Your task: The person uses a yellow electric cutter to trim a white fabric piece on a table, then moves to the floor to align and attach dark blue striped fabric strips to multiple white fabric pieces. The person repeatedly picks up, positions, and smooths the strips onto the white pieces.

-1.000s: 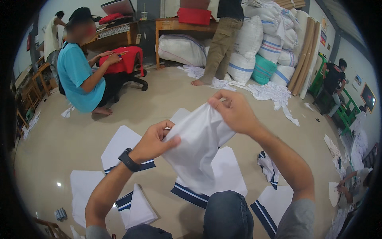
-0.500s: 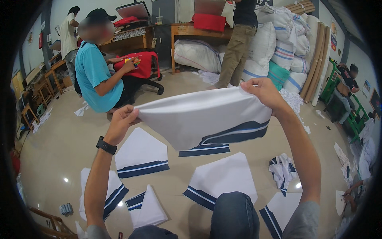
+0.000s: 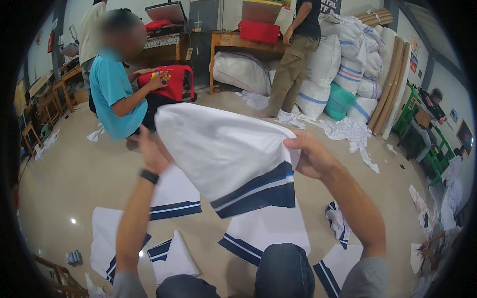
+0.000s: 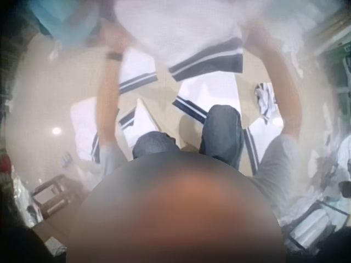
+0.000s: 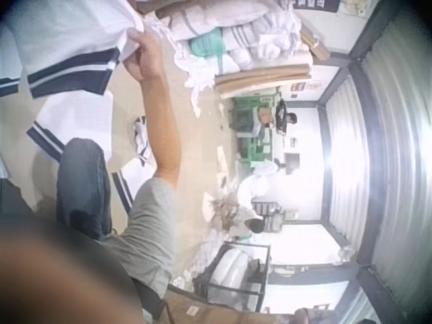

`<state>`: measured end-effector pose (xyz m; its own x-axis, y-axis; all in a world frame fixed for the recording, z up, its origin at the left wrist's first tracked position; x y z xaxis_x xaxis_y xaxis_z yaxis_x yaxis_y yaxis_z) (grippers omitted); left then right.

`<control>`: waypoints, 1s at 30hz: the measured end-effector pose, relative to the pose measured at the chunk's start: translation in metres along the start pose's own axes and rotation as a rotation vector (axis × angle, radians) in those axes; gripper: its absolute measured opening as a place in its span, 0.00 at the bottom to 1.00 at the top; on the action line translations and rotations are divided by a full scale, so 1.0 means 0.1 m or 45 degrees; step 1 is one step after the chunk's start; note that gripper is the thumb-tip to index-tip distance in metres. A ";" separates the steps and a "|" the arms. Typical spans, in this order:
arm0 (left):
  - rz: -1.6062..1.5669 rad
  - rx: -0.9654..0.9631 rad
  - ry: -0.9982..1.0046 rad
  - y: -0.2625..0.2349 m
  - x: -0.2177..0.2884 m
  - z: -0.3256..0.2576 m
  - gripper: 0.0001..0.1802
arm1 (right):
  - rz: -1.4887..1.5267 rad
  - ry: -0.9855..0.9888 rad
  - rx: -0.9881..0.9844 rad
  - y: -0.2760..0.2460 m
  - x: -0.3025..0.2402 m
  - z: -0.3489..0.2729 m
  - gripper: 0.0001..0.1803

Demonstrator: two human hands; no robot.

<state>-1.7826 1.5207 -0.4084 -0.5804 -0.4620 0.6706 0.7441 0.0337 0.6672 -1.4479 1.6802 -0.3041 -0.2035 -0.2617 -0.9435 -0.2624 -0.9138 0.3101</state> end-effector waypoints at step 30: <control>0.153 0.468 -0.314 0.27 -1.31 -1.21 0.14 | 0.105 -0.067 0.705 -0.93 0.77 -0.32 0.17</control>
<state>-1.6467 1.4752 -0.5177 -0.5917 -0.2120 0.7778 0.6700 0.4072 0.6207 -1.4095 1.7348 -0.4093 -0.2872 -0.2964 -0.9108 -0.6968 -0.5878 0.4110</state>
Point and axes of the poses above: each hand's wrist, its own z-axis towards the middle knuckle, its own y-axis out of the palm, x = y × z, the point moved 3 cm from there along z, towards the middle knuckle, and after that the axes turned 6 degrees about z, right-handed, at the moved point
